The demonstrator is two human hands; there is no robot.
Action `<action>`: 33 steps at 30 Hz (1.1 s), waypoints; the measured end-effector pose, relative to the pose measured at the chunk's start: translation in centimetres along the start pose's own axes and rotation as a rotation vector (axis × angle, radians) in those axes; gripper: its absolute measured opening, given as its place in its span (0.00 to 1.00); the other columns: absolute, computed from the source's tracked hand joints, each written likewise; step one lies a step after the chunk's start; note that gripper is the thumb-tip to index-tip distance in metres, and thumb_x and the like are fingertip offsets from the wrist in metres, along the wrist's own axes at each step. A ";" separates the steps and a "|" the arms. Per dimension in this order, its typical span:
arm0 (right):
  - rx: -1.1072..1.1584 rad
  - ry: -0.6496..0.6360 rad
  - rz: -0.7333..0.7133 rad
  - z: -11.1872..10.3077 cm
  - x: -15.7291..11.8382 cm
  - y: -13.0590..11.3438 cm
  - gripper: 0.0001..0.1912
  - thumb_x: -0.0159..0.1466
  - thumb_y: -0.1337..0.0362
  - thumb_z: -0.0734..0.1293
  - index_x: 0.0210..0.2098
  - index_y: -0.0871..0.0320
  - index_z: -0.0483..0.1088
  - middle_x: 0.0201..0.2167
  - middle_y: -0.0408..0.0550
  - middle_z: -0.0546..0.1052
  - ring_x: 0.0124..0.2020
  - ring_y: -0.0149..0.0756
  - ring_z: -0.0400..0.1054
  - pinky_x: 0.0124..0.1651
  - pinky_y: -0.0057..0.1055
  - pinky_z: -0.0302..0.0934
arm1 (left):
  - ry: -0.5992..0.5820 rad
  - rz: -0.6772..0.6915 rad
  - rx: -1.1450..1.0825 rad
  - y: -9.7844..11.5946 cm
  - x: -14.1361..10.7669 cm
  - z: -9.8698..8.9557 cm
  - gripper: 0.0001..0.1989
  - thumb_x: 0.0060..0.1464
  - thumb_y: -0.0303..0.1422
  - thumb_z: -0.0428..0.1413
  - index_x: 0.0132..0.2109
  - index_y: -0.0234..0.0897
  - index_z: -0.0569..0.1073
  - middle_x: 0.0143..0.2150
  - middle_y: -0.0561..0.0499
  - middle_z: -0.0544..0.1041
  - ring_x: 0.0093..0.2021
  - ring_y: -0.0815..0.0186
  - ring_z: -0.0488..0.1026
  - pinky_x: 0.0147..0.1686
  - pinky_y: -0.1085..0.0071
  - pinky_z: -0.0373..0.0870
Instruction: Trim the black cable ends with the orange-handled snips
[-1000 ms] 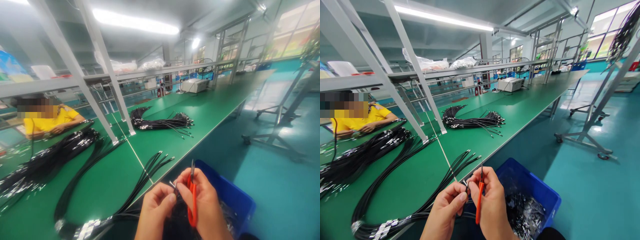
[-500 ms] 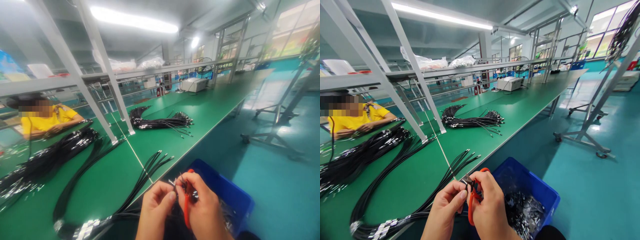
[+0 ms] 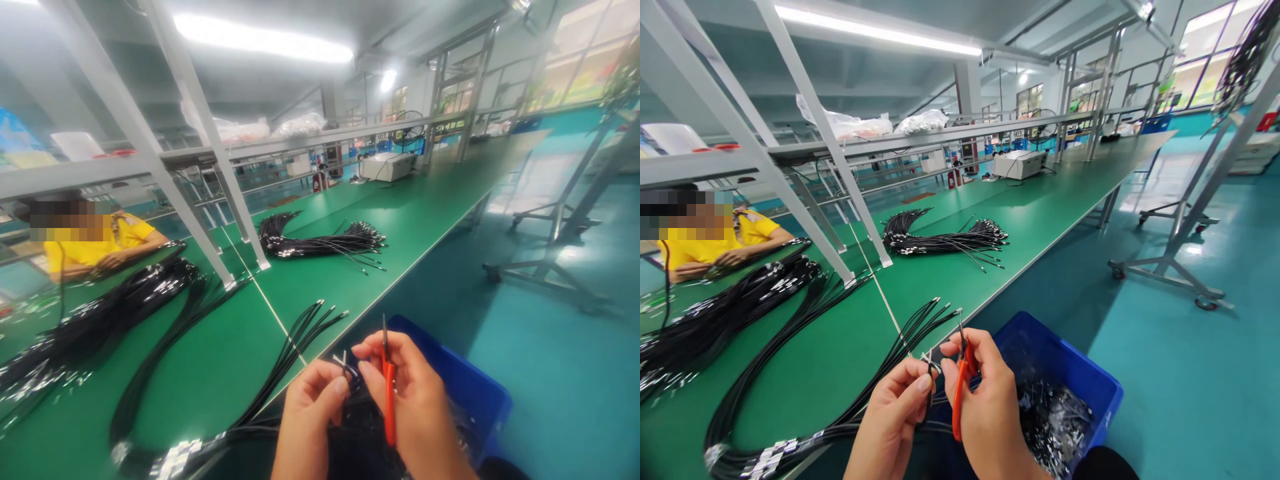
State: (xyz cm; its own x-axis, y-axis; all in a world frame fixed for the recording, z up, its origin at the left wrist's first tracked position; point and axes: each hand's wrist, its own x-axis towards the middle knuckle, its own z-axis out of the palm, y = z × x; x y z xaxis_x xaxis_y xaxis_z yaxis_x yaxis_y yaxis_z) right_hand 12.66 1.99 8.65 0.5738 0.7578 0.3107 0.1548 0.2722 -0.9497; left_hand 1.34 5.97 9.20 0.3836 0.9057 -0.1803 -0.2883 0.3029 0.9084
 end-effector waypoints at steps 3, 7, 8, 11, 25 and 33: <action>0.066 -0.032 0.064 0.3 0.3 -0.6 0.06 0.56 0.67 0.67 0.34 0.53 0.67 0.29 0.41 0.77 0.29 0.31 0.72 0.31 0.22 0.66 | -0.029 0.008 0.016 -0.3 0.1 -0.2 0.13 0.40 0.37 0.67 0.25 0.34 0.73 0.18 0.58 0.68 0.19 0.76 0.59 0.20 0.81 0.54; 0.108 -0.045 0.092 0.6 0.5 -0.8 0.05 0.55 0.68 0.67 0.32 0.53 0.67 0.27 0.40 0.75 0.27 0.30 0.71 0.30 0.21 0.66 | -0.061 0.015 0.036 -0.6 0.2 -0.5 0.13 0.41 0.37 0.66 0.24 0.34 0.72 0.18 0.58 0.66 0.19 0.76 0.58 0.20 0.81 0.53; 0.105 -0.041 0.092 0.6 0.5 -0.8 0.05 0.55 0.68 0.67 0.32 0.54 0.67 0.26 0.39 0.74 0.26 0.29 0.71 0.30 0.20 0.66 | -0.064 0.019 0.041 -0.7 0.2 -0.6 0.13 0.41 0.37 0.66 0.24 0.34 0.72 0.18 0.58 0.66 0.19 0.76 0.57 0.20 0.80 0.53; 0.071 -0.031 0.080 0.6 0.5 -0.9 0.05 0.55 0.68 0.67 0.31 0.54 0.67 0.24 0.38 0.72 0.25 0.29 0.70 0.29 0.20 0.66 | -0.064 0.034 0.057 -0.7 0.1 -0.7 0.13 0.41 0.38 0.66 0.24 0.34 0.73 0.18 0.58 0.66 0.19 0.76 0.57 0.20 0.80 0.53; -0.156 -0.038 -0.113 -0.1 0.0 -0.9 0.08 0.56 0.69 0.66 0.35 0.52 0.69 0.28 0.39 0.77 0.22 0.29 0.69 0.25 0.20 0.64 | -0.032 0.041 0.072 -0.3 0.1 -0.4 0.13 0.41 0.38 0.66 0.25 0.34 0.73 0.19 0.57 0.66 0.20 0.75 0.58 0.20 0.80 0.55; -0.349 0.014 -0.278 0.6 -0.4 -0.5 0.07 0.56 0.70 0.65 0.32 0.52 0.67 0.23 0.38 0.73 0.20 0.31 0.67 0.24 0.24 0.62 | -0.015 0.074 0.117 -0.7 0.0 -0.6 0.12 0.42 0.38 0.66 0.25 0.34 0.74 0.19 0.57 0.67 0.20 0.75 0.57 0.21 0.79 0.55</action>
State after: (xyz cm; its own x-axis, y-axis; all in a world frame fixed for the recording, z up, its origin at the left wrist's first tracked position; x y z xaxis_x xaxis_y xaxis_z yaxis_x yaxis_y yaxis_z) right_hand 11.84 1.91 9.05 0.4824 0.6756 0.5576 0.5657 0.2457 -0.7872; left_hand 1.01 5.89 8.32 0.3784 0.9195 -0.1065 -0.2127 0.1983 0.9568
